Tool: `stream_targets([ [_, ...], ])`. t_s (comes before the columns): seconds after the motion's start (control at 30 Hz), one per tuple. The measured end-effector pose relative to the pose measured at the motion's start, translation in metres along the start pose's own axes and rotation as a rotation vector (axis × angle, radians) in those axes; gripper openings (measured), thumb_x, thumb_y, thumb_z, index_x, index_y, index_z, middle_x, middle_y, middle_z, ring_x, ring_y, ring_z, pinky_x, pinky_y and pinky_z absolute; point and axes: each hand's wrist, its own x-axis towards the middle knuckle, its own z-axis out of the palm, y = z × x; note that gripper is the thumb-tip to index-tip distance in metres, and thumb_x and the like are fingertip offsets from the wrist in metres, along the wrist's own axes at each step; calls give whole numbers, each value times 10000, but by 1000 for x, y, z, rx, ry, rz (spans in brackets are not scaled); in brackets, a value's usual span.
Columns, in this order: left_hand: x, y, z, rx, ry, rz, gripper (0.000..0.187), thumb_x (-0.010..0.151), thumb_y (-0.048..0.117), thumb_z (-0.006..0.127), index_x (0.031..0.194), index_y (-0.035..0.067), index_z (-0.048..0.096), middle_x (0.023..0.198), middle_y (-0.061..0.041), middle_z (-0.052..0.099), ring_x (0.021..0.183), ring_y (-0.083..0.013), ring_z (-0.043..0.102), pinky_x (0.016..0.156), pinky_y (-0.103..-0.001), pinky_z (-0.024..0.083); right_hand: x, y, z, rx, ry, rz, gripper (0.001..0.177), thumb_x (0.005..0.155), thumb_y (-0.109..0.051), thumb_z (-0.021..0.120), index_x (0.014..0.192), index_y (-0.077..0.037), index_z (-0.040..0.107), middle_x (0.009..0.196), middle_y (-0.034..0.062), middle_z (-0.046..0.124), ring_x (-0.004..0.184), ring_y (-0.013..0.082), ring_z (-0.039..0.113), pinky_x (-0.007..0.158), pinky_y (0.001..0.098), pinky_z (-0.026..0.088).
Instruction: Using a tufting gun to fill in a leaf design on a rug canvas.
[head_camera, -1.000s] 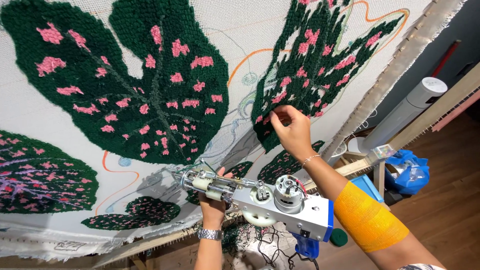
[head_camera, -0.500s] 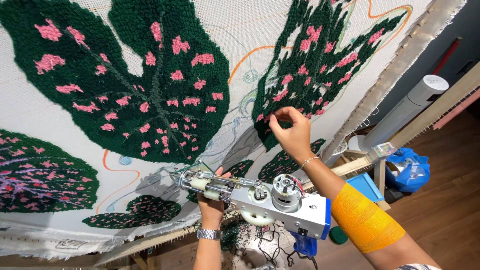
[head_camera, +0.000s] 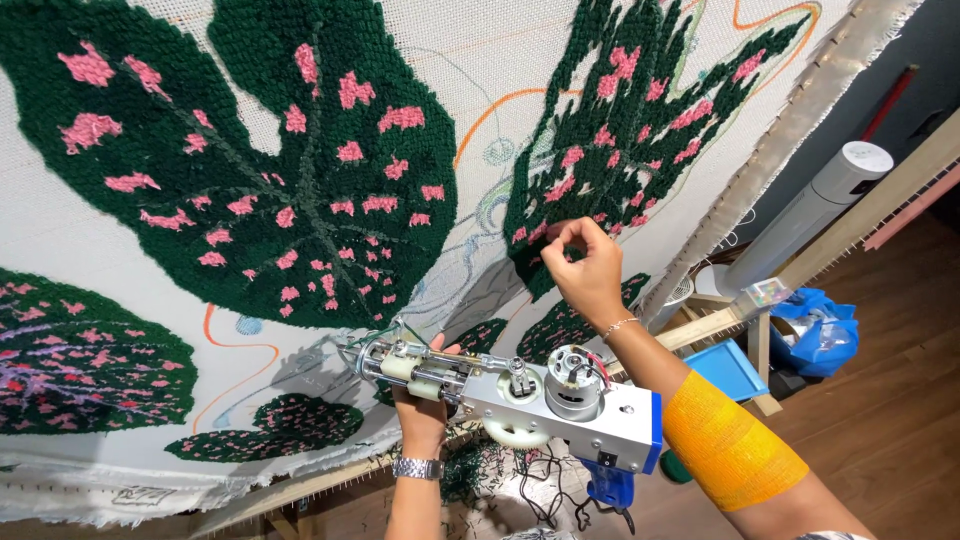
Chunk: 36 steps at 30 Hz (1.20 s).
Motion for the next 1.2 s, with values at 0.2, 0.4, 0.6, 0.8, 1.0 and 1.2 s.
stream_targets([
  [0.2, 2, -14, -10, 15, -34, -1, 528, 999, 200, 638, 1432, -68, 502, 1355, -274, 641, 1134, -295, 688, 935, -414, 601, 4, -21, 4, 107, -40, 93, 135, 877, -98, 759, 933, -18, 667, 822, -9, 716, 730, 33, 664, 664, 206, 531],
  [0.4, 0, -8, -7, 44, -41, -9, 538, 988, 189, 622, 1441, -65, 478, 1365, -259, 634, 1131, -279, 681, 933, -400, 589, -1, 9, 1, 131, -205, 133, 87, 878, -92, 746, 889, -17, 702, 778, -12, 686, 693, 34, 597, 629, 200, 487],
  [0.6, -1, -11, -10, -1, -36, 1, 520, 988, 162, 611, 1434, -68, 476, 1394, -261, 613, 1137, -282, 680, 938, -407, 590, -2, -10, -4, 88, -212, 94, 134, 889, -108, 765, 862, -1, 688, 798, 9, 690, 724, 66, 639, 678, 226, 528],
  [0.8, -2, -11, -11, 8, -12, -7, 527, 963, 131, 625, 1433, -48, 465, 1393, -250, 606, 1144, -285, 678, 936, -413, 597, -2, -14, 4, 111, -167, 100, 149, 885, -124, 752, 950, -1, 697, 853, 27, 738, 786, 85, 706, 748, 243, 576],
  [1.0, -5, -8, -11, -10, -37, 31, 500, 966, 132, 620, 1403, -57, 470, 1400, -222, 599, 1145, -271, 685, 922, -410, 605, -2, -13, 11, 36, -155, 102, 130, 901, -117, 750, 952, -2, 720, 829, 25, 740, 745, 84, 695, 711, 240, 568],
  [1.2, -6, -9, -16, -42, -12, -54, 489, 985, 150, 613, 1415, -62, 518, 1285, -256, 680, 1057, -253, 706, 882, -387, 604, -18, 0, 15, 104, -202, 164, 116, 877, -98, 741, 930, 1, 712, 786, -10, 695, 720, 56, 637, 673, 224, 537],
])
